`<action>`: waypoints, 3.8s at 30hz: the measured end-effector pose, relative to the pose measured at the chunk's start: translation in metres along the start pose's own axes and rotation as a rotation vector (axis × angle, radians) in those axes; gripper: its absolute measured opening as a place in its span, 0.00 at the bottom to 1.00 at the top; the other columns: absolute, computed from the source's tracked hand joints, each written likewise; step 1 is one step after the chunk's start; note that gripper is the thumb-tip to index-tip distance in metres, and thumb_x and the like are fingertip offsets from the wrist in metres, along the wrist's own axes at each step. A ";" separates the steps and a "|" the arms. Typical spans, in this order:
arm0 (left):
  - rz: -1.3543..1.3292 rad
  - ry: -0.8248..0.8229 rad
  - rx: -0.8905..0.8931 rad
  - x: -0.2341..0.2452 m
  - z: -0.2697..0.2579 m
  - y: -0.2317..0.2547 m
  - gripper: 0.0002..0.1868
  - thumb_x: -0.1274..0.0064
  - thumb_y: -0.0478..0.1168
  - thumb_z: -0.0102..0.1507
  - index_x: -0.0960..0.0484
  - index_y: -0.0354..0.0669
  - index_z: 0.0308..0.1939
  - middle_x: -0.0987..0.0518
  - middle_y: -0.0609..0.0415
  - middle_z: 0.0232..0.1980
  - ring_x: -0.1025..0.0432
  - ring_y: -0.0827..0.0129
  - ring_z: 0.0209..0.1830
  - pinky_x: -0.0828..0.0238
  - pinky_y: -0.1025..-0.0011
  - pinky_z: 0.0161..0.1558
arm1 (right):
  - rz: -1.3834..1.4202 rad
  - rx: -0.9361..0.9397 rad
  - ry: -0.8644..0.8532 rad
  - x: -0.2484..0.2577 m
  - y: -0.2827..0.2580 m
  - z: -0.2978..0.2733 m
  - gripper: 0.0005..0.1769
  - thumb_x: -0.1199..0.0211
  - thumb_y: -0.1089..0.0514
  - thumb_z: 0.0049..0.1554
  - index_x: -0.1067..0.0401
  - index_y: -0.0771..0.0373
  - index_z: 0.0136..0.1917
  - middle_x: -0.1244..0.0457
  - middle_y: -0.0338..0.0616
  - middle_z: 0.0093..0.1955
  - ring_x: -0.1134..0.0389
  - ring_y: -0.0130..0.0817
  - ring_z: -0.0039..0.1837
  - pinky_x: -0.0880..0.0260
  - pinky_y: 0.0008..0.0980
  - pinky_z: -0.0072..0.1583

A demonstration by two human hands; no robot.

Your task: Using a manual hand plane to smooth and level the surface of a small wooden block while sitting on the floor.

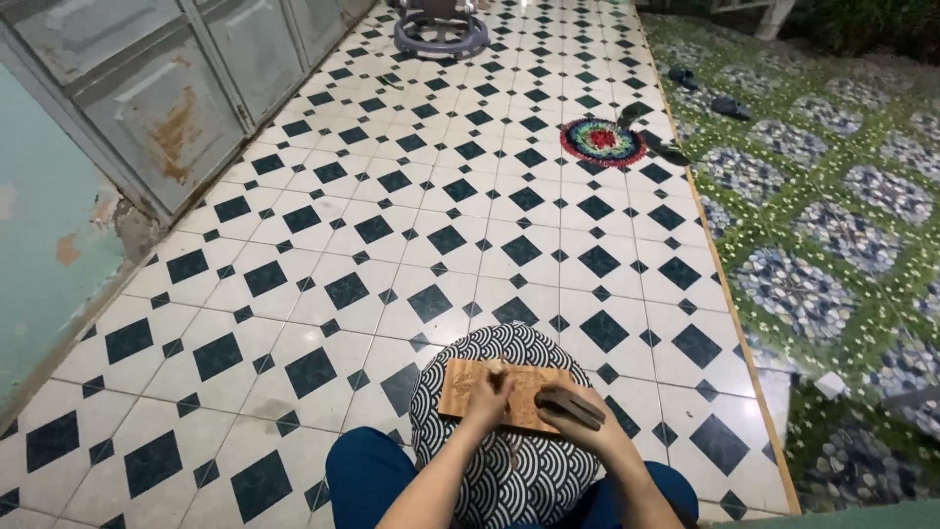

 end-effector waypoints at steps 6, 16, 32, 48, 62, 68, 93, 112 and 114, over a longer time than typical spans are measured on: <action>0.206 -0.174 -0.178 -0.012 -0.033 0.038 0.06 0.54 0.43 0.69 0.26 0.48 0.46 0.23 0.51 0.49 0.29 0.60 0.49 0.31 0.61 0.53 | 0.231 0.318 0.135 0.016 -0.016 0.008 0.27 0.28 0.47 0.50 0.25 0.52 0.62 0.27 0.42 0.59 0.24 0.35 0.59 0.22 0.32 0.60; 0.184 -0.118 -0.296 -0.015 -0.018 0.010 0.03 0.52 0.39 0.69 0.30 0.48 0.42 0.27 0.53 0.44 0.34 0.65 0.40 0.34 0.69 0.43 | 0.015 0.005 0.019 -0.002 0.000 0.001 0.06 0.36 0.53 0.56 0.27 0.49 0.48 0.30 0.33 0.38 0.30 0.26 0.40 0.33 0.27 0.45; -0.064 0.037 -0.372 -0.003 -0.024 0.019 0.08 0.49 0.44 0.69 0.33 0.53 0.40 0.31 0.58 0.38 0.34 0.68 0.39 0.36 0.69 0.44 | 0.237 0.056 0.032 0.005 0.011 -0.009 0.09 0.32 0.51 0.52 0.25 0.53 0.46 0.29 0.37 0.39 0.32 0.28 0.39 0.34 0.28 0.43; 0.260 -0.162 -0.227 -0.021 -0.020 0.007 0.10 0.53 0.41 0.69 0.26 0.52 0.54 0.22 0.53 0.52 0.27 0.61 0.49 0.28 0.65 0.48 | 0.046 0.008 0.010 -0.007 0.009 0.003 0.20 0.32 0.48 0.52 0.27 0.42 0.58 0.28 0.35 0.49 0.28 0.30 0.45 0.29 0.27 0.47; 0.113 -0.151 -0.100 -0.008 -0.031 0.000 0.05 0.60 0.43 0.71 0.29 0.55 0.43 0.25 0.57 0.45 0.30 0.67 0.45 0.32 0.68 0.49 | 0.300 -0.170 -0.082 0.002 -0.008 -0.016 0.10 0.34 0.56 0.57 0.29 0.52 0.53 0.29 0.41 0.45 0.31 0.30 0.39 0.30 0.25 0.41; 0.249 0.032 -0.166 -0.016 -0.014 -0.018 0.11 0.44 0.50 0.67 0.26 0.57 0.48 0.22 0.60 0.38 0.29 0.69 0.35 0.30 0.69 0.36 | 0.069 -0.098 0.020 0.018 -0.002 -0.012 0.16 0.33 0.43 0.55 0.22 0.45 0.56 0.35 0.31 0.60 0.29 0.23 0.57 0.24 0.22 0.57; 0.210 -0.157 -0.068 -0.004 -0.040 0.032 0.05 0.59 0.40 0.71 0.27 0.51 0.42 0.25 0.59 0.39 0.30 0.70 0.36 0.28 0.74 0.41 | 0.252 -0.058 -0.079 0.004 -0.004 -0.005 0.25 0.31 0.48 0.54 0.32 0.52 0.62 0.27 0.39 0.48 0.24 0.30 0.45 0.21 0.23 0.48; 0.142 -0.158 -0.451 -0.006 -0.034 0.034 0.31 0.73 0.59 0.70 0.26 0.45 0.62 0.23 0.44 0.61 0.29 0.51 0.61 0.34 0.55 0.61 | -0.084 0.204 -0.026 -0.013 -0.037 0.029 0.08 0.39 0.54 0.53 0.25 0.51 0.48 0.30 0.36 0.46 0.27 0.35 0.49 0.28 0.35 0.52; 0.218 -0.013 -0.473 -0.023 0.015 -0.049 0.18 0.57 0.50 0.67 0.25 0.43 0.54 0.23 0.43 0.50 0.27 0.47 0.54 0.29 0.57 0.54 | 0.113 0.199 0.012 -0.007 -0.019 0.019 0.18 0.32 0.52 0.51 0.24 0.56 0.55 0.30 0.53 0.51 0.28 0.52 0.53 0.30 0.46 0.56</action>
Point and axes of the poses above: each hand's wrist, its own z-axis towards the middle knuckle, its own x-axis out of the back of the hand, y = z × x, the point moved 3 cm from there along z, towards the middle knuckle
